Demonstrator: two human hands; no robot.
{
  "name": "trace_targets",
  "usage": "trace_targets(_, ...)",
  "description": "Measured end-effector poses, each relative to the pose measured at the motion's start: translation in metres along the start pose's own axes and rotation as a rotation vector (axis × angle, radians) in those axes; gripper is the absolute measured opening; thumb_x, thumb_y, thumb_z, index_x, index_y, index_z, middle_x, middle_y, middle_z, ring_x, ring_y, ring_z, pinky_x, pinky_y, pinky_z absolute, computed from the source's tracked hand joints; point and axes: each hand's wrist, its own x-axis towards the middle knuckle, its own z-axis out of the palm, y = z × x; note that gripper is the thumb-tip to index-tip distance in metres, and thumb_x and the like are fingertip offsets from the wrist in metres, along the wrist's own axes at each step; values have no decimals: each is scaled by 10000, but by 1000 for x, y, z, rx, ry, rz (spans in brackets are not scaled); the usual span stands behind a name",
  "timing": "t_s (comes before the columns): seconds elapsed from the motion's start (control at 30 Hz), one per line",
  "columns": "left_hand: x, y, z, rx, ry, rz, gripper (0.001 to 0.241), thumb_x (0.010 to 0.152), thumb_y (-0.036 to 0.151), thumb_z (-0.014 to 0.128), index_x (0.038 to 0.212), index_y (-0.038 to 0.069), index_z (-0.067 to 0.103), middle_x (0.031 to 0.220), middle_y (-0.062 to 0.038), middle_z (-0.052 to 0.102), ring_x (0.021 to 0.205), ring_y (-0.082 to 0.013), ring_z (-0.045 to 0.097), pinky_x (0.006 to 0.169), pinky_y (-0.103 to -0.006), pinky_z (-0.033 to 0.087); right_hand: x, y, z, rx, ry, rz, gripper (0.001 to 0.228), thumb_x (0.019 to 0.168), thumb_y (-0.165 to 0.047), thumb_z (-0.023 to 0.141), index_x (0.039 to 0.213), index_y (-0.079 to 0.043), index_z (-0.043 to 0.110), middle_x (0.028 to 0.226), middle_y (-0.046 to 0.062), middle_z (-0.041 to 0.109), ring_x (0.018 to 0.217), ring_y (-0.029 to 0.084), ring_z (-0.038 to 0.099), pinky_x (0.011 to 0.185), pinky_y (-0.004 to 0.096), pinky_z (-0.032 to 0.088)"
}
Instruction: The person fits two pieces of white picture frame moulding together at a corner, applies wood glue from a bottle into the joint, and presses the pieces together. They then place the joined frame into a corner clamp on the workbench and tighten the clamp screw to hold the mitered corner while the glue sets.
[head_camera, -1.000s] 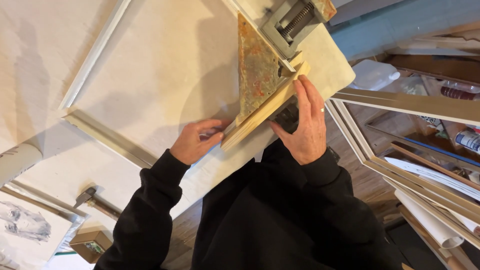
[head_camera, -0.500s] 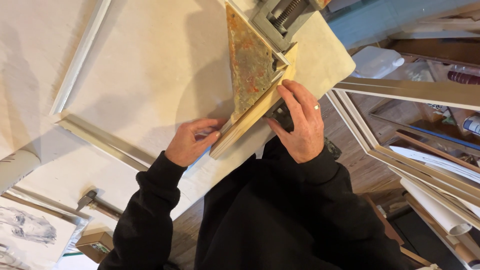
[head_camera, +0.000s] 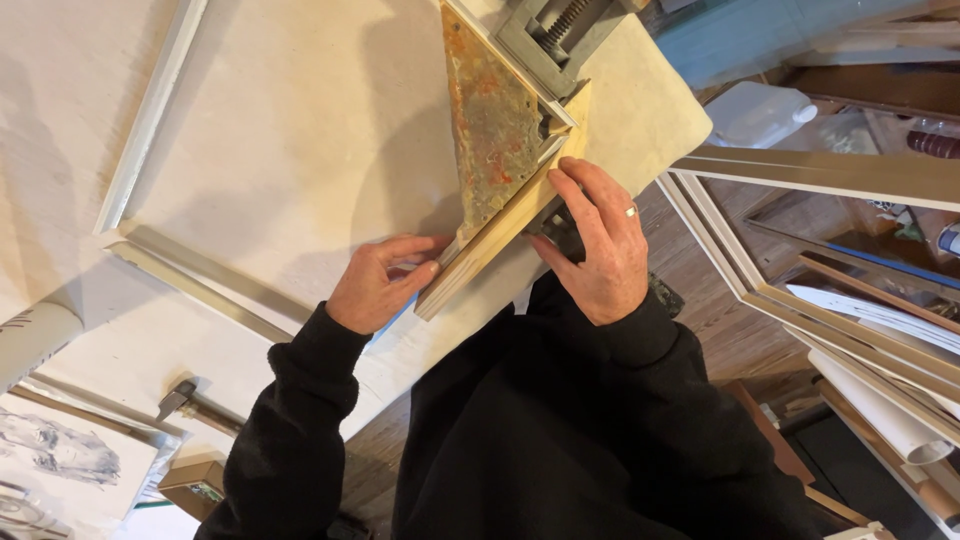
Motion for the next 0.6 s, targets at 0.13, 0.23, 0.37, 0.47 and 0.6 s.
trace_targets(0.13, 0, 10, 0, -36, -19, 13, 409, 933, 198, 680, 1302, 23, 686, 1225, -118, 741, 1068, -190, 729, 891, -345, 605, 0, -1, 0, -2, -2, 1, 786, 751, -48, 913, 1445, -42, 543, 1478, 149, 544, 1391, 351, 534, 1141, 455, 455)
trace_targets(0.23, 0, 18, 0, -10, -10, 24, 395, 936, 192, 678, 1294, 27, 693, 1217, -94, 742, 1068, -186, 729, 886, -345, 606, 0, 0, 0, 7, 2, -1, 784, 761, -49, 913, 1451, -43, 541, 1487, 154, 539, 1394, 354, 532, 1139, 448, 463)
trace_targets(0.37, 3, 12, -1, 5, -8, 27, 373, 940, 183, 685, 1290, 54, 698, 1220, -84, 734, 1077, -185, 725, 894, -342, 605, 0, 0, 1, 7, 9, 1, 778, 758, -48, 914, 1444, -38, 547, 1484, 149, 542, 1394, 348, 534, 1142, 450, 465)
trace_targets(0.47, 2, 19, 0, -4, -8, 19, 372, 938, 181, 686, 1290, 64, 698, 1214, -82, 736, 1077, -184, 725, 890, -342, 605, 0, 0, 1, 7, 6, 12, 776, 753, -48, 915, 1439, -36, 553, 1483, 148, 544, 1392, 345, 535, 1144, 447, 468)
trace_targets(0.6, 3, 29, 0, -15, -15, 12, 381, 928, 176, 672, 1284, 48, 715, 1189, -81, 734, 1060, -185, 725, 870, -340, 608, 0, 0, 1, 0, 12, 4, 762, 763, -55, 919, 1434, -36, 558, 1484, 145, 547, 1395, 341, 539, 1144, 440, 473)
